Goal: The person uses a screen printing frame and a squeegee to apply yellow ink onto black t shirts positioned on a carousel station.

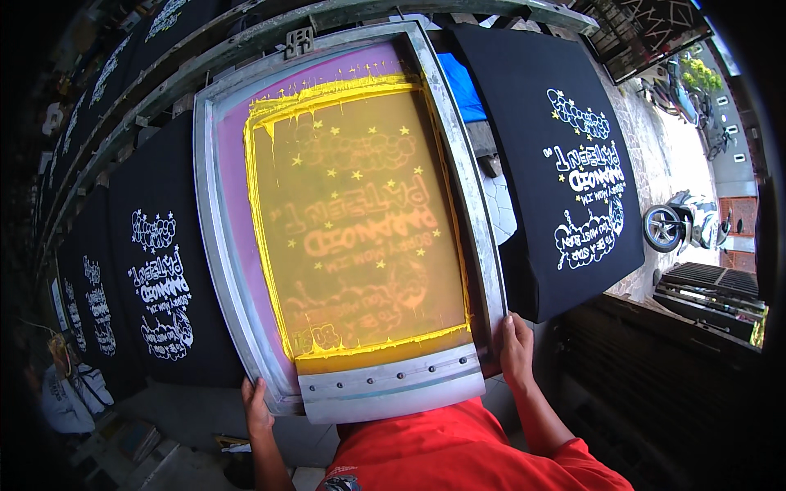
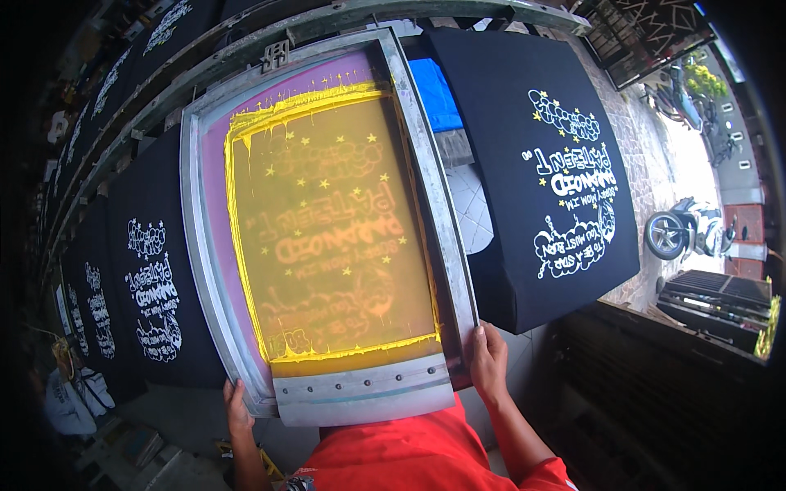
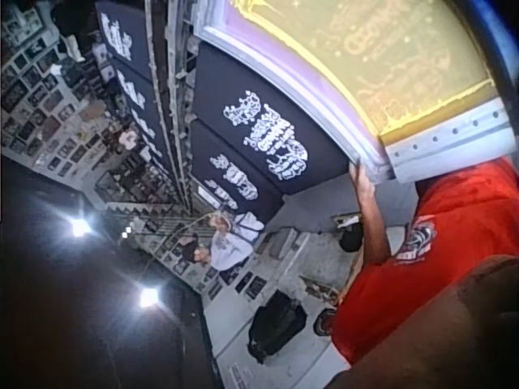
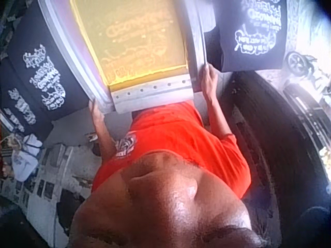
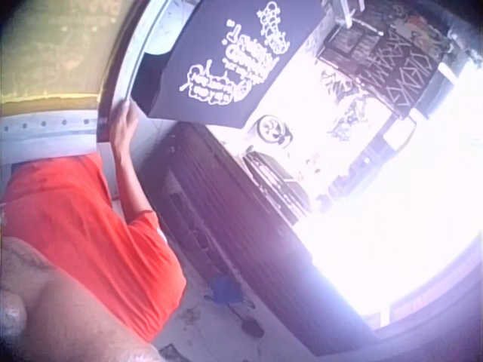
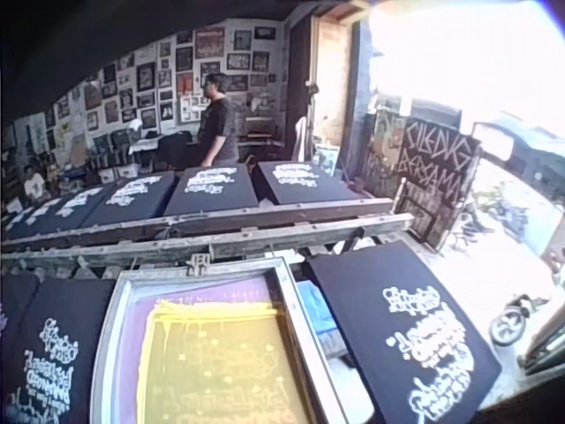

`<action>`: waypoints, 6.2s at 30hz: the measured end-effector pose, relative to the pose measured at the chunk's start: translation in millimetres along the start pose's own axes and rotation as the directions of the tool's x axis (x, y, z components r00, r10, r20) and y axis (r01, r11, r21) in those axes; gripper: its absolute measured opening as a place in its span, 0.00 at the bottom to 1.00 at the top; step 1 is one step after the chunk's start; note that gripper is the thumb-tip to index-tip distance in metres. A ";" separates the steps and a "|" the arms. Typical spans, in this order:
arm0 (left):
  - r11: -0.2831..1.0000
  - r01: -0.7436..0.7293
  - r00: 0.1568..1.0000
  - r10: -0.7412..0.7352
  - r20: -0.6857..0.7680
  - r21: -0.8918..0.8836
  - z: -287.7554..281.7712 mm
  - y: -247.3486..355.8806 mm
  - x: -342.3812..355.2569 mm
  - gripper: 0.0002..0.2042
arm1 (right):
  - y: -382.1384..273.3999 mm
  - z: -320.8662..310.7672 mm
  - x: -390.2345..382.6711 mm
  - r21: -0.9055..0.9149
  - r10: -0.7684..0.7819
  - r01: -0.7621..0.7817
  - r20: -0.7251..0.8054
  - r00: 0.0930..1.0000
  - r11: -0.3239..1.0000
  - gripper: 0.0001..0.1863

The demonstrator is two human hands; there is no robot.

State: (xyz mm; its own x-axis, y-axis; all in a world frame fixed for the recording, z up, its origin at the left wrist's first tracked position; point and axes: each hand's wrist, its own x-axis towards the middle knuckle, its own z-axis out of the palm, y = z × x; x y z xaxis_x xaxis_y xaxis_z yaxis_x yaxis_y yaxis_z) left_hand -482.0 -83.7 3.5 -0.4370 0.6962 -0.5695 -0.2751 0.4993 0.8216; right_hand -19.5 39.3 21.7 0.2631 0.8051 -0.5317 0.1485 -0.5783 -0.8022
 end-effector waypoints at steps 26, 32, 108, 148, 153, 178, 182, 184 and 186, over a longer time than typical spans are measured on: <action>0.999 0.036 0.999 -0.036 -0.015 -0.003 2.3 1.2 2.3 0.16 | 4.6 3.1 1.8 0.150 0.057 -0.054 -0.018 0.998 0.987 0.18; 0.998 0.053 0.999 -0.054 -0.009 -0.040 4.8 2.8 1.4 0.16 | 12.1 1.1 5.0 0.114 0.013 -0.007 -0.047 0.999 0.993 0.18; -0.076 -0.833 0.489 0.362 0.794 0.548 37.0 59.0 -79.1 0.24 | -23.7 -2.7 -84.5 -0.495 -0.537 0.869 0.734 0.415 -0.005 0.24; -0.147 -0.799 0.478 0.433 0.764 0.583 252.5 319.0 287.2 0.18 | -308.7 148.4 274.3 -0.630 -0.734 0.775 0.552 0.397 -0.055 0.14; -0.184 -0.783 0.478 0.433 0.765 0.594 252.0 305.3 287.8 0.15 | -295.8 148.5 272.8 -0.658 -0.715 0.751 0.551 0.430 -0.055 0.13; -0.069 -0.826 0.516 0.306 0.800 0.559 115.9 127.2 9.4 0.15 | -94.6 41.7 -6.2 -0.609 -0.573 0.784 0.602 0.556 0.121 0.06; -0.172 -0.816 0.451 0.406 0.795 0.551 138.7 140.8 45.9 0.14 | -115.4 50.2 42.5 -0.555 -0.663 0.832 0.620 0.420 0.008 0.07; -0.175 -0.822 0.395 0.510 0.764 0.542 140.0 137.0 48.2 0.15 | -121.4 55.3 41.1 -0.584 -0.727 0.811 0.575 0.376 -0.041 0.06; -0.188 -0.813 0.376 0.554 0.743 0.551 136.2 133.4 36.3 0.19 | -114.6 50.3 27.7 -0.582 -0.789 0.812 0.517 0.331 -0.040 0.06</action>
State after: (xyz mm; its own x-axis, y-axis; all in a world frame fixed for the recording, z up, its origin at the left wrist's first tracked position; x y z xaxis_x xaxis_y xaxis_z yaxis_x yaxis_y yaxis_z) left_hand -417.9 78.4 88.8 0.3200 0.9213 0.2209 0.8789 -0.3757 0.2939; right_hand -77.2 134.5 85.3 -0.5228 0.7915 0.3165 0.7627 0.6001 -0.2410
